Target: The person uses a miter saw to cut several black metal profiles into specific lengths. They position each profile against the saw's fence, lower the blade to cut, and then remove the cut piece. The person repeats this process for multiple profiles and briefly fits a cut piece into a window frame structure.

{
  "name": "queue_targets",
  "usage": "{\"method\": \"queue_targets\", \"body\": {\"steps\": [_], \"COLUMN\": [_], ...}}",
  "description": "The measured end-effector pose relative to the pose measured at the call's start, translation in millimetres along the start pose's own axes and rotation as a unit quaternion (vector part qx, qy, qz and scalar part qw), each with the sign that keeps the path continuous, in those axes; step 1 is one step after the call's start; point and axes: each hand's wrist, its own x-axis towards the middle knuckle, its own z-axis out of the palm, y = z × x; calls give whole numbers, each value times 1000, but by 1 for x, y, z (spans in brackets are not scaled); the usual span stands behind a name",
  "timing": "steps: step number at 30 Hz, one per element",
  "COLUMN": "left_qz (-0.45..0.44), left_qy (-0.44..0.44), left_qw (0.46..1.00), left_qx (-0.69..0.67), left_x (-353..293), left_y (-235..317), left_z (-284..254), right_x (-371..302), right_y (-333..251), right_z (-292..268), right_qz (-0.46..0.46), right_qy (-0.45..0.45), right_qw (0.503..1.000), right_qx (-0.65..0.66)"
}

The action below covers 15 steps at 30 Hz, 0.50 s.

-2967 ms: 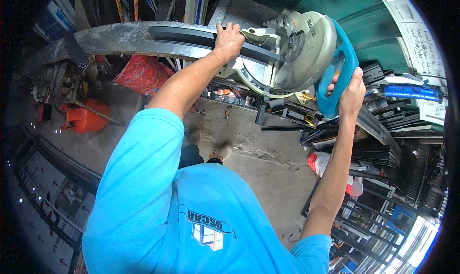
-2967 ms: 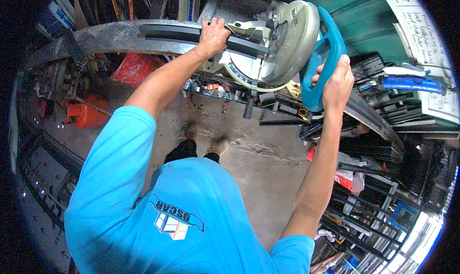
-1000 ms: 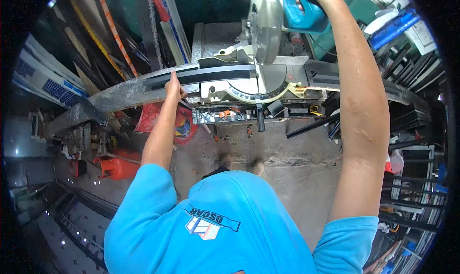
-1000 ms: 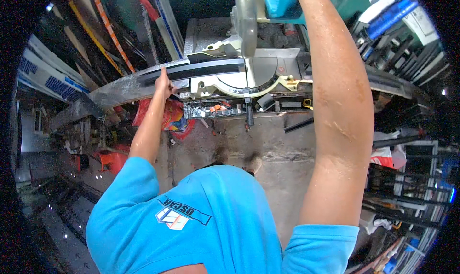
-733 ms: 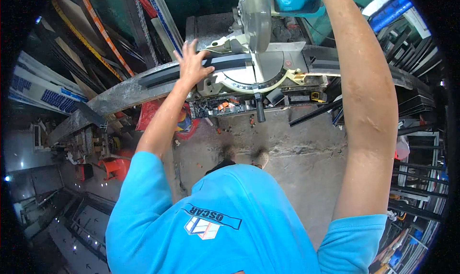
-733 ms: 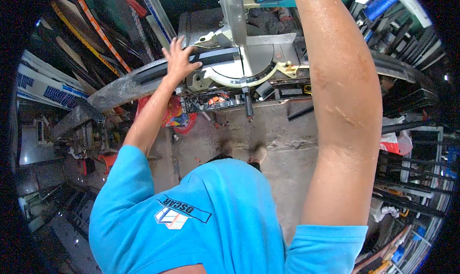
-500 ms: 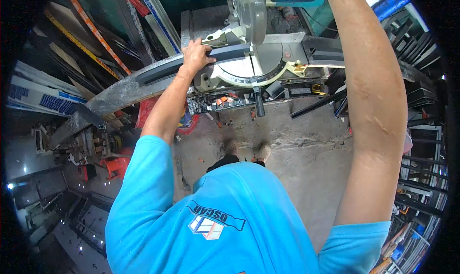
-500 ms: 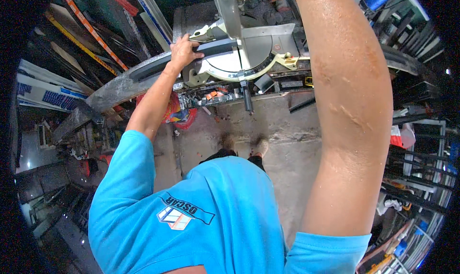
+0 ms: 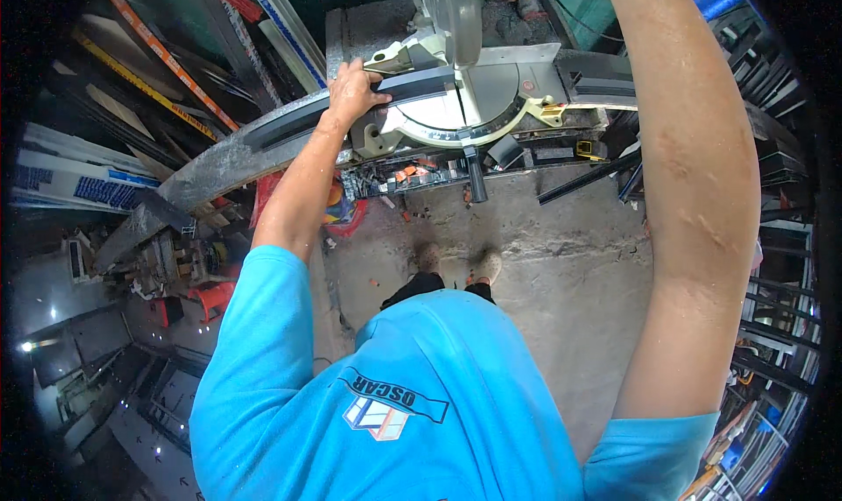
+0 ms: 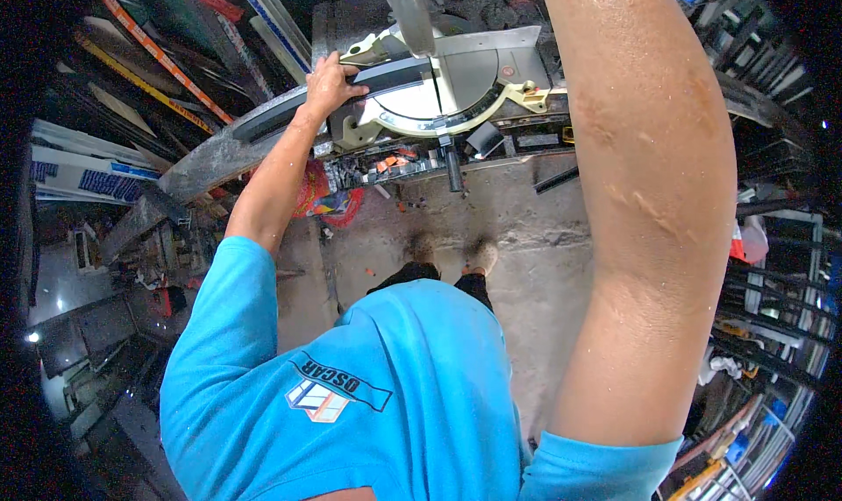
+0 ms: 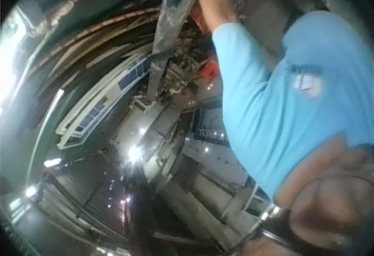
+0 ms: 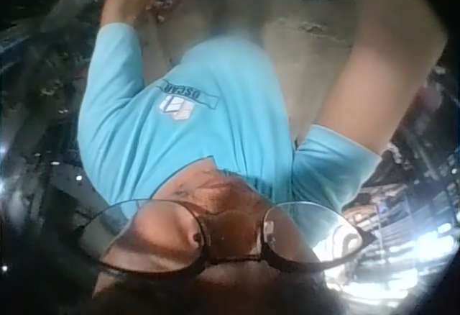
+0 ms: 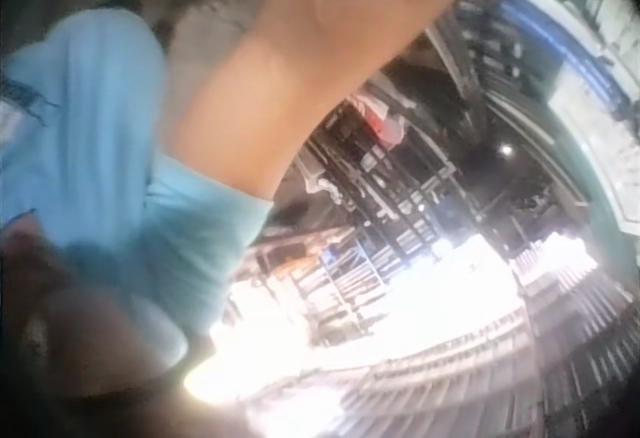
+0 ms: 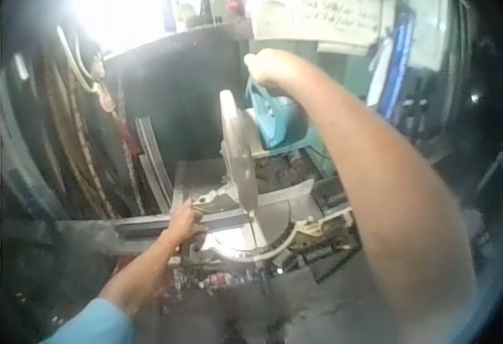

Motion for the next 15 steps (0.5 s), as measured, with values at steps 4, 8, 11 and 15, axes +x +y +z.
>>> {"method": "queue_targets", "body": {"steps": [4, 8, 11, 15], "left_qz": [-2, -1, -6, -11], "left_qy": [-1, 0, 7, 5], "left_qw": [1000, 1000, 1000, 1000], "left_qx": [-4, 1, -4, -6], "left_x": [1, 1, -1, 3], "left_y": [-3, -3, 0, 4], "left_z": [3, 2, 1, 0], "right_x": [-4, -5, -7, 6], "right_y": [-4, -8, -7, 4], "right_z": [-4, -5, -7, 1], "right_qz": [-2, 2, -9, -38], "right_qy": [-5, -15, -15, -1], "right_qw": [1000, 1000, 1000, 999], "right_qx": [-5, -9, -14, -39]}}
